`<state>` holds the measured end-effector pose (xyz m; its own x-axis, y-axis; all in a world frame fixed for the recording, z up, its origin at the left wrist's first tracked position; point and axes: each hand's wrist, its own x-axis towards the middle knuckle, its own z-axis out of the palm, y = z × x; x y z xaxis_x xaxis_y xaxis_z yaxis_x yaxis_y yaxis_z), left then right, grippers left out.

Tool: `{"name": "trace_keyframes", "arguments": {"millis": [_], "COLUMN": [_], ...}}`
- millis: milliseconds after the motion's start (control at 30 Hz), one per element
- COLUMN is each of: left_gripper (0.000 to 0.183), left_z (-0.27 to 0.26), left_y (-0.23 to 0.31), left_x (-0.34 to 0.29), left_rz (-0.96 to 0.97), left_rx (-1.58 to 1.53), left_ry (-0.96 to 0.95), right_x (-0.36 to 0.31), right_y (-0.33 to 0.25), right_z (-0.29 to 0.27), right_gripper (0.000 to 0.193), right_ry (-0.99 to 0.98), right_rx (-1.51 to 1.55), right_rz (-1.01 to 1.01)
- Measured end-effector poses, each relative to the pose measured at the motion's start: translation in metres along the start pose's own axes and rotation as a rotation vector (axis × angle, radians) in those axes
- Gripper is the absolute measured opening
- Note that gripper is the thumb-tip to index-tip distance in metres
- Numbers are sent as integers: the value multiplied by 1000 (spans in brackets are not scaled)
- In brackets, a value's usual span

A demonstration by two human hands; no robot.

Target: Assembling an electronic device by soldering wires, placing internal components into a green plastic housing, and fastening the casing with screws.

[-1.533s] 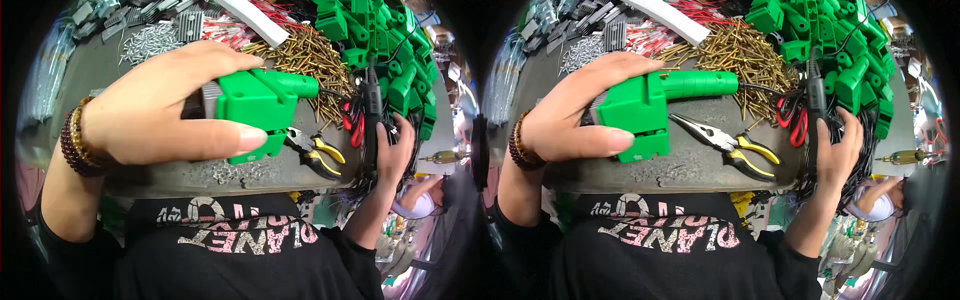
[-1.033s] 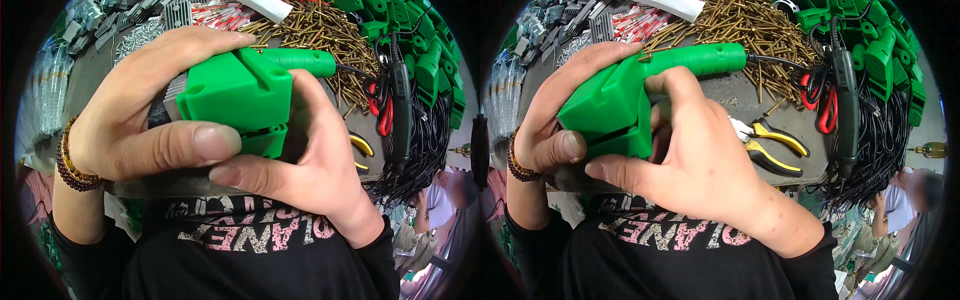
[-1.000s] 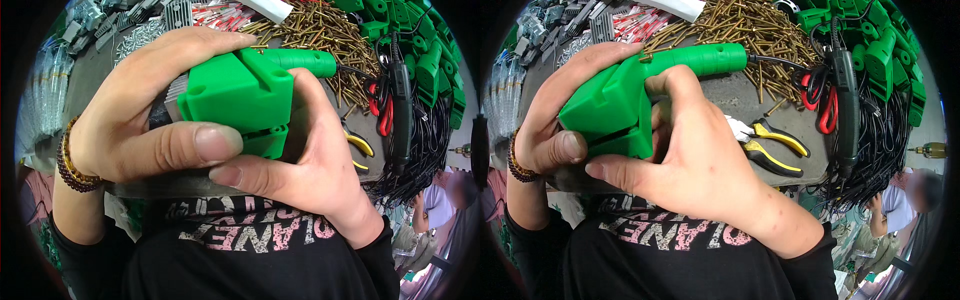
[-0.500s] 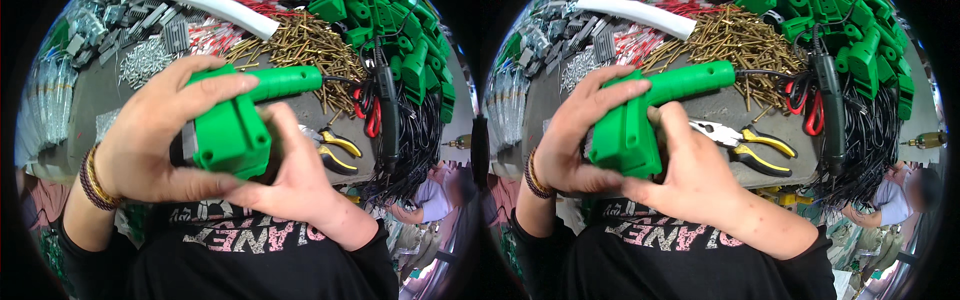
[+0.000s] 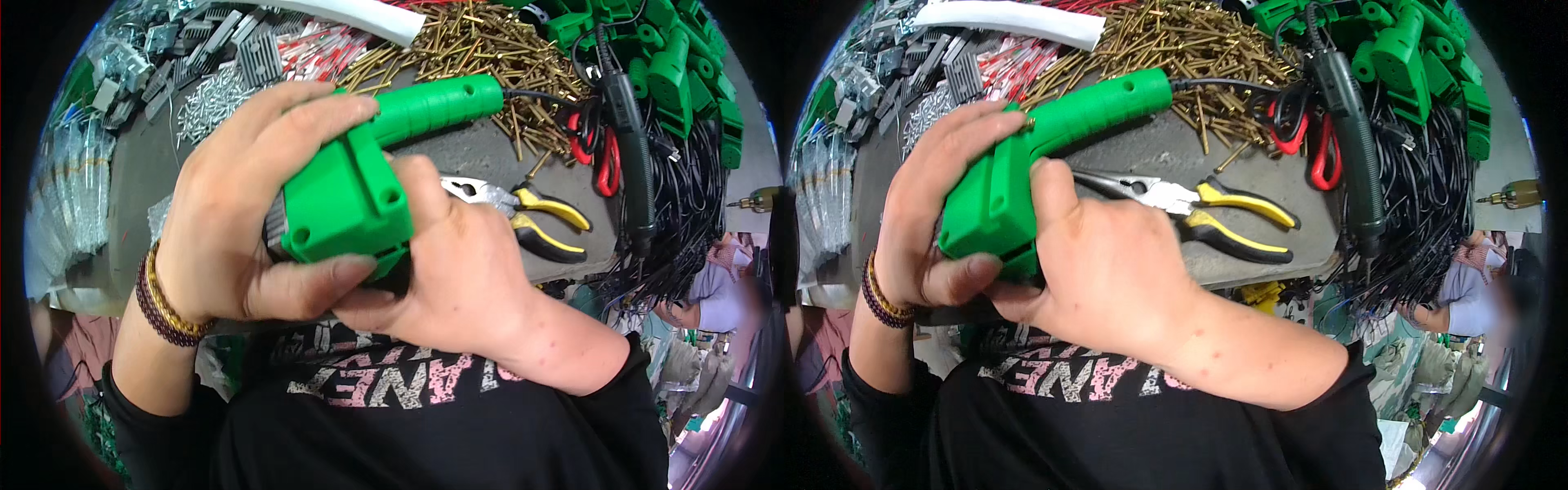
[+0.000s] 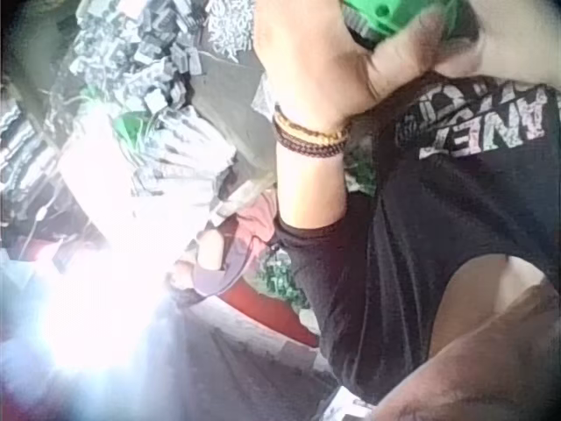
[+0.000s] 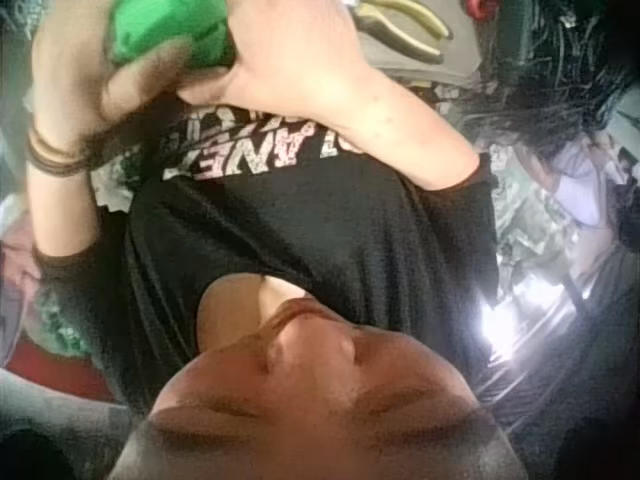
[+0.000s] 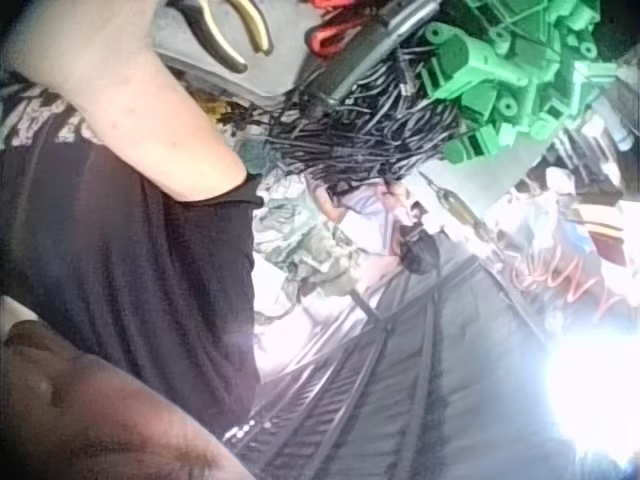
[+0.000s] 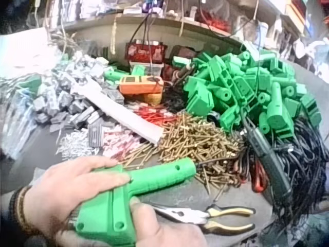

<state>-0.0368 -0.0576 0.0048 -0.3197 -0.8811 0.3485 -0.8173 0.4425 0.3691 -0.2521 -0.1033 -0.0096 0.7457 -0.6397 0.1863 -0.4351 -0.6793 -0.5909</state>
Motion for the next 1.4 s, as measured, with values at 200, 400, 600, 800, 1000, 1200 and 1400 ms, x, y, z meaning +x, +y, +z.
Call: {"name": "trace_keyframes", "arguments": {"millis": [200, 400, 600, 800, 1000, 1200, 1400], "left_gripper": [90, 94, 106, 128, 118, 107, 118], "left_z": [-3, 1, 5, 1, 7, 2, 3], "left_y": [-3, -13, 17, 17, 3, 8, 13], "left_x": [6, -1, -18, -22, -34, -30, -37], "left_rz": [-9, 145, 0, -19, -134, -159, -74], "left_rx": [-188, -55, -34, -33, -312, -159, -209], "left_ry": [-31, 7, 7, 87, 175, 144, 119], "right_x": [2, -2, -8, 12, 29, 34, 55], "right_y": [2, 2, 19, 33, 32, 26, 24], "right_z": [-1, -20, -62, -28, -25, -46, -49], "right_gripper": [79, 83, 46, 28, 23, 28, 23], "right_ry": [-13, -138, -107, 201, 259, 150, 21], "right_rx": [62, 56, 129, -130, -335, -179, -184], "right_rz": [41, 66, -89, -356, -469, -379, -316]}}
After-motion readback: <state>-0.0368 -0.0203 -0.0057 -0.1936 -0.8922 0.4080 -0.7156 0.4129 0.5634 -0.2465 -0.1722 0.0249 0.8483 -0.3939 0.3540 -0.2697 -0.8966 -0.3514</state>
